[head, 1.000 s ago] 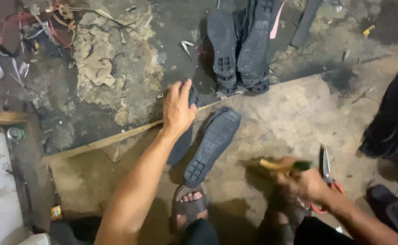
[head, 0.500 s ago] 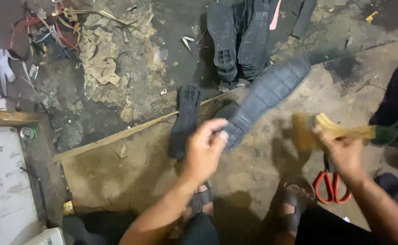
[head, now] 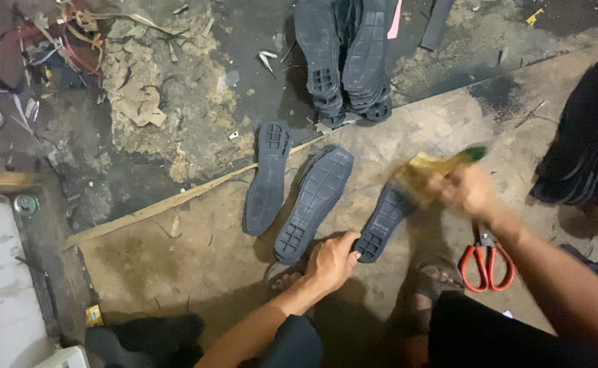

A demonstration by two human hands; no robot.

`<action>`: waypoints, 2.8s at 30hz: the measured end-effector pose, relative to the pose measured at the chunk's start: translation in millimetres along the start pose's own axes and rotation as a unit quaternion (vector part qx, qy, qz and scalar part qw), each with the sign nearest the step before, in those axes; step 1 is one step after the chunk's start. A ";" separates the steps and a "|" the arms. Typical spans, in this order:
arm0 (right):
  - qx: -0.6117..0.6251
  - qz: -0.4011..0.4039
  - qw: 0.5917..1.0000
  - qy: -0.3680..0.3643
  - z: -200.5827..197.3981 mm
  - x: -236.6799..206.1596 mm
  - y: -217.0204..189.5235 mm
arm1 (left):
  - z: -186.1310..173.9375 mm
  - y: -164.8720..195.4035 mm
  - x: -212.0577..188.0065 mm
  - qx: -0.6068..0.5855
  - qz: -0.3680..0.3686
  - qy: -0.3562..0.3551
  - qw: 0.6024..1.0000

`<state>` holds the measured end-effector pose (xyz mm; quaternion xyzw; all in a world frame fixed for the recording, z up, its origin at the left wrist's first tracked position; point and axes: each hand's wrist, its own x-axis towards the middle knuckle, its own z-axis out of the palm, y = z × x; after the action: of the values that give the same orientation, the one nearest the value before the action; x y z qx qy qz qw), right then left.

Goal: The person sits on the floor of a shoe workshop and brushes rubber shoe soles one at a time with a wide bristle brush, working the brush over the sole surface and setting each finished sole onto a growing stack of soles.

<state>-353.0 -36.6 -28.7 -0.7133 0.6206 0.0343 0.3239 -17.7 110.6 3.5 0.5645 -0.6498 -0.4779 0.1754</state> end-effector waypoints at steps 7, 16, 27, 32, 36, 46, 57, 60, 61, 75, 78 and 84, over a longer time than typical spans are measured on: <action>0.107 -0.004 0.971 0.213 -20.4 -10.1 5.2 | 43.1 -41.2 14.9 -0.335 -0.183 -0.041 0.923; 0.197 0.108 0.957 -0.185 97.2 -131.1 -62.0 | 65.2 -75.7 18.7 -0.435 -0.226 -0.029 0.871; 0.197 0.162 0.956 -0.144 68.3 -132.5 -95.4 | 60.2 -72.0 25.0 -0.420 -0.275 -0.042 0.864; 0.205 -0.061 0.974 -0.081 61.4 -132.9 -95.0 | 68.3 -80.2 22.9 -0.449 -0.245 -0.027 0.859; 0.068 0.082 0.983 -0.149 76.3 -138.5 -84.0 | 80.1 -92.8 25.9 -0.483 -0.254 -0.034 0.837; 0.250 0.048 0.956 -0.148 80.3 -132.7 -69.9 | 69.4 -77.2 15.9 -0.517 -0.239 -0.020 0.821; 0.106 -0.115 0.978 -0.139 36.2 -63.4 -56.7 | -8.2 17.7 -26.1 0.240 0.299 -0.016 0.923; 0.010 -0.080 0.997 -0.020 -25.4 -9.4 -28.7 | -10.3 24.6 -27.5 0.305 0.296 -0.039 0.904; 0.205 -0.359 0.899 0.144 -43.5 1.7 -20.7 | -9.8 25.2 -27.9 0.324 0.291 -0.042 0.899; 0.275 0.080 0.950 -0.123 53.0 -120.5 -68.5 | -11.5 20.5 -21.6 0.282 0.275 -0.081 0.916; 0.487 0.125 0.859 0.097 9.8 -97.9 -38.6 | -9.6 30.5 -3.3 0.275 0.282 0.000 0.919; 0.322 0.226 0.898 0.195 -27.9 -92.8 -50.0 | -16.8 36.8 30.0 0.317 0.268 0.075 0.907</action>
<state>-338.6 30.4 56.1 -0.4027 0.7930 -0.2351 0.3919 -34.6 73.0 32.3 0.4295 -0.8787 -0.1376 0.1567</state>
